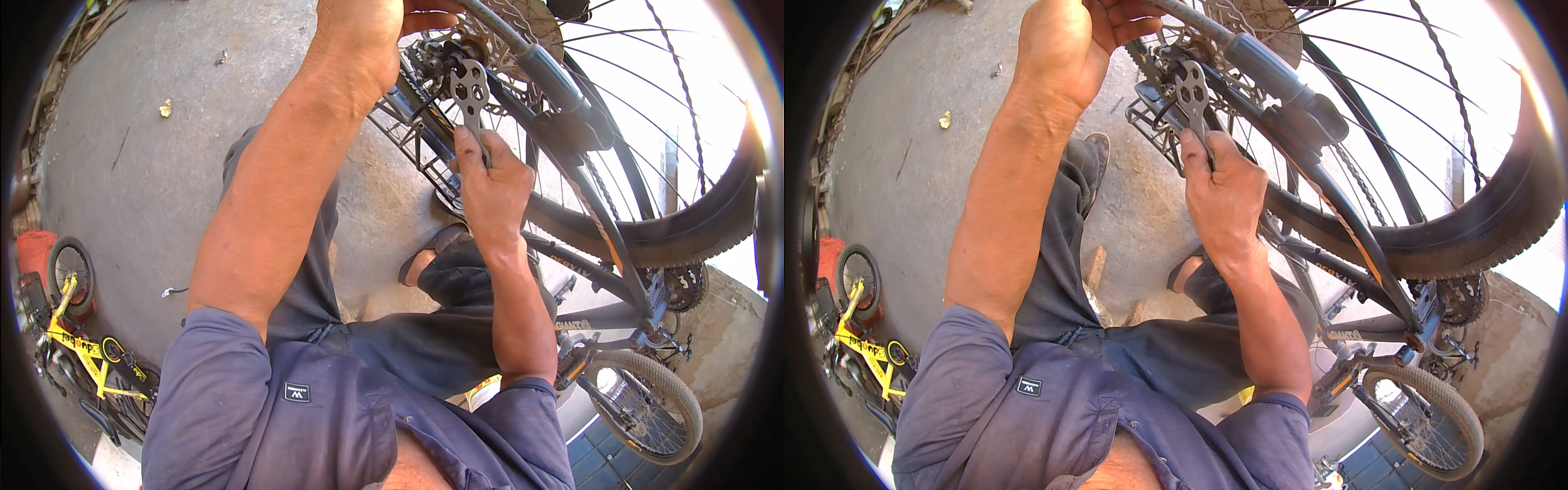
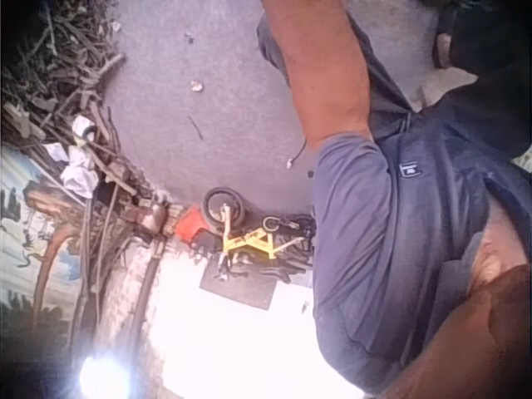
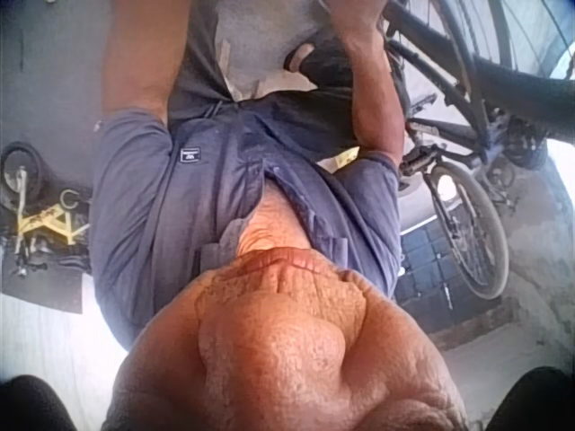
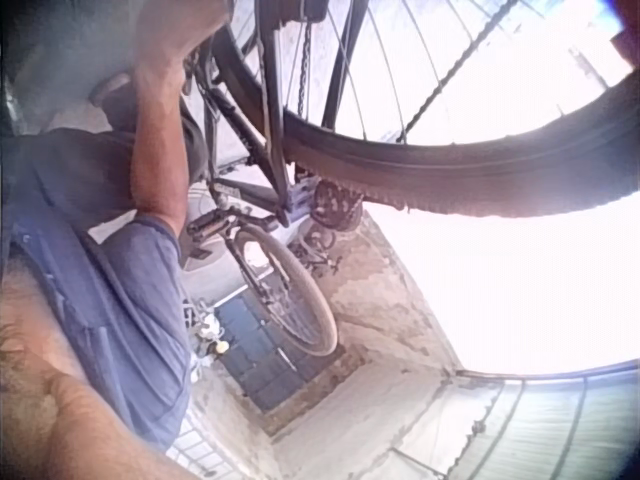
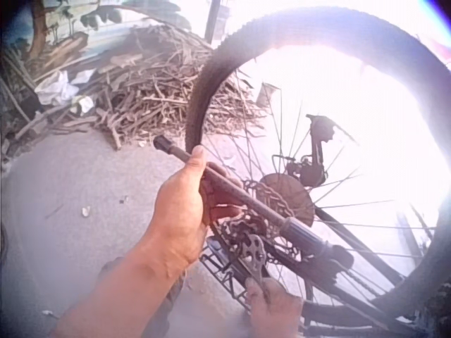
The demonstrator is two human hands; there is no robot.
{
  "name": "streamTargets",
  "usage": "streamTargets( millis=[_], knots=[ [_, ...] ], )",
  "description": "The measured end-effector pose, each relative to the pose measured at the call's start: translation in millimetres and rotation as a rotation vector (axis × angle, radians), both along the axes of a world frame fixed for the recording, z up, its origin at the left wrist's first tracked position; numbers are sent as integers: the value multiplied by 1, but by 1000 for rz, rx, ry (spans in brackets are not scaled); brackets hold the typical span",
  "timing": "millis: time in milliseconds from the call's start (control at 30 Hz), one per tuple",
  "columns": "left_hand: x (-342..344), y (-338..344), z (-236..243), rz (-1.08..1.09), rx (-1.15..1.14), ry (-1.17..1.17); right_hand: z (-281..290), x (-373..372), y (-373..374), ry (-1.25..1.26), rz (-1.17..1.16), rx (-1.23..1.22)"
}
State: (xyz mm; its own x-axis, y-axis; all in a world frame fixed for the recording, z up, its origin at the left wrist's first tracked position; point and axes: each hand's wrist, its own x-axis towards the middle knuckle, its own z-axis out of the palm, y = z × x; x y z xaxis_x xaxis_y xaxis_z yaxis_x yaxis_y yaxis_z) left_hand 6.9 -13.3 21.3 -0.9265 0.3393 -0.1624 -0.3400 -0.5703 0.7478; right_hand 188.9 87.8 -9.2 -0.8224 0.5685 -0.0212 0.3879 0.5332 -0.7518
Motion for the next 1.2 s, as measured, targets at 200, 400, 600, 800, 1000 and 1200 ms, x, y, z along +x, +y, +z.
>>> streamTargets(
  millis=[200, 400, 600, 800, 1000, 1200],
  knots=[
    [0, 1, 0, -3, 1, -14, -20, 4, -5, 129, 25, -40],
    [-3, 1, -3, -6, 15, -7, -26, -3, -5, 79, 10, 1],
    [0, 0, 1, -7, -8, -5, -39, -10, -6, 60, -12, -70],
    [-1, 0, -2, -25, -5, -2, -44, -17, -19, 137, -106, -185],
    [0, 0, 0, -28, -9, -15, -58, -21, -17, 162, -88, -251],
    [0, 0, 1, -21, -7, -21, -61, -27, -17, 106, -69, -319]
  ],
)
